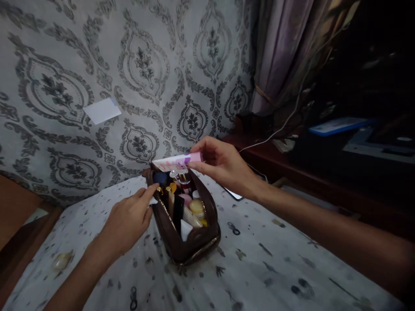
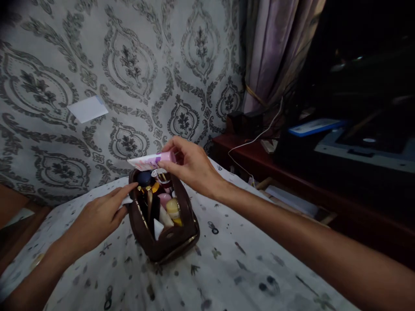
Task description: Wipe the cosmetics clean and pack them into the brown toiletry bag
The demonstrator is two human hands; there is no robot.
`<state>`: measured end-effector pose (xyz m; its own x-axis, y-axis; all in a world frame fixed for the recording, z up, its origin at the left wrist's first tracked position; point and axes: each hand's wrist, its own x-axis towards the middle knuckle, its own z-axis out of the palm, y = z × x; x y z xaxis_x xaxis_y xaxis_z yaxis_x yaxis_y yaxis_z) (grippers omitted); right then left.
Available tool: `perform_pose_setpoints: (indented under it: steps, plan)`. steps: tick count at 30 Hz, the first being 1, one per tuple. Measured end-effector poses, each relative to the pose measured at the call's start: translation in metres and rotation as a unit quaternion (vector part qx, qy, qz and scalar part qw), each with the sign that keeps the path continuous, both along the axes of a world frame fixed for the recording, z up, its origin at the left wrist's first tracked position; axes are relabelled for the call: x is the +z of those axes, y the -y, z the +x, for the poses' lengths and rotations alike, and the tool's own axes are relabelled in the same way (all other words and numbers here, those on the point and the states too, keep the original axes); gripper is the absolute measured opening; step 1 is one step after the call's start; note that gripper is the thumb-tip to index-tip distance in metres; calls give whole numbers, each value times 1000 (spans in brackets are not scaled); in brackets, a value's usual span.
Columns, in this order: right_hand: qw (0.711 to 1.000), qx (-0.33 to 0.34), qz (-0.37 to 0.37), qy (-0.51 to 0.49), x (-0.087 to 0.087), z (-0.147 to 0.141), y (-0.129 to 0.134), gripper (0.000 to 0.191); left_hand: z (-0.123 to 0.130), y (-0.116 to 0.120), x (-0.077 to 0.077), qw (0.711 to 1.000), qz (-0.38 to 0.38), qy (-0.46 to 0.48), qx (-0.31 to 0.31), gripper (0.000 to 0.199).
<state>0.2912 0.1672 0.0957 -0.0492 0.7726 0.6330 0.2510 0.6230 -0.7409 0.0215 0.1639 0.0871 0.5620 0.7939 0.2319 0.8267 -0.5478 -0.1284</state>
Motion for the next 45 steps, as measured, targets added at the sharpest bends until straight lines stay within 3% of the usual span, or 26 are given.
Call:
perform_pose_setpoints:
  steps: [6, 10, 16, 24, 27, 32, 37, 43, 45]
  plan:
    - [982, 70, 64, 162, 18, -1, -52, 11, 8, -12, 8, 997, -27, -70, -1, 53]
    - [962, 126, 77, 230, 23, -4, -79, 14, 4, -21, 7, 997, -48, -47, -22, 49]
    - [943, 249, 31, 219, 28, -12, -96, 14, -13, -25, 7, 987, -136, 41, -78, 51]
    - [902, 353, 26, 248, 23, -33, -115, 9, -16, -23, -3, 984, -133, 88, -80, 48]
    - [899, 358, 27, 253, 17, -41, -118, 7, -16, -22, -2, 984, -135, 94, -70, 46]
    - [866, 338, 42, 366, 14, -46, -117, 18, -16, -16, 0, 982, -168, 81, -19, 47]
    - [859, 326, 32, 393, 12, -48, -117, 18, -18, -11, 3, 981, -172, 88, -24, 49]
    - [850, 341, 13, 401, 15, -52, -112, 14, 0, -8, 29, 990, -51, 127, -25, 33]
    - [854, 331, 5, 401, 17, -52, -110, 13, 13, -8, 40, 991, -25, 115, -56, 25]
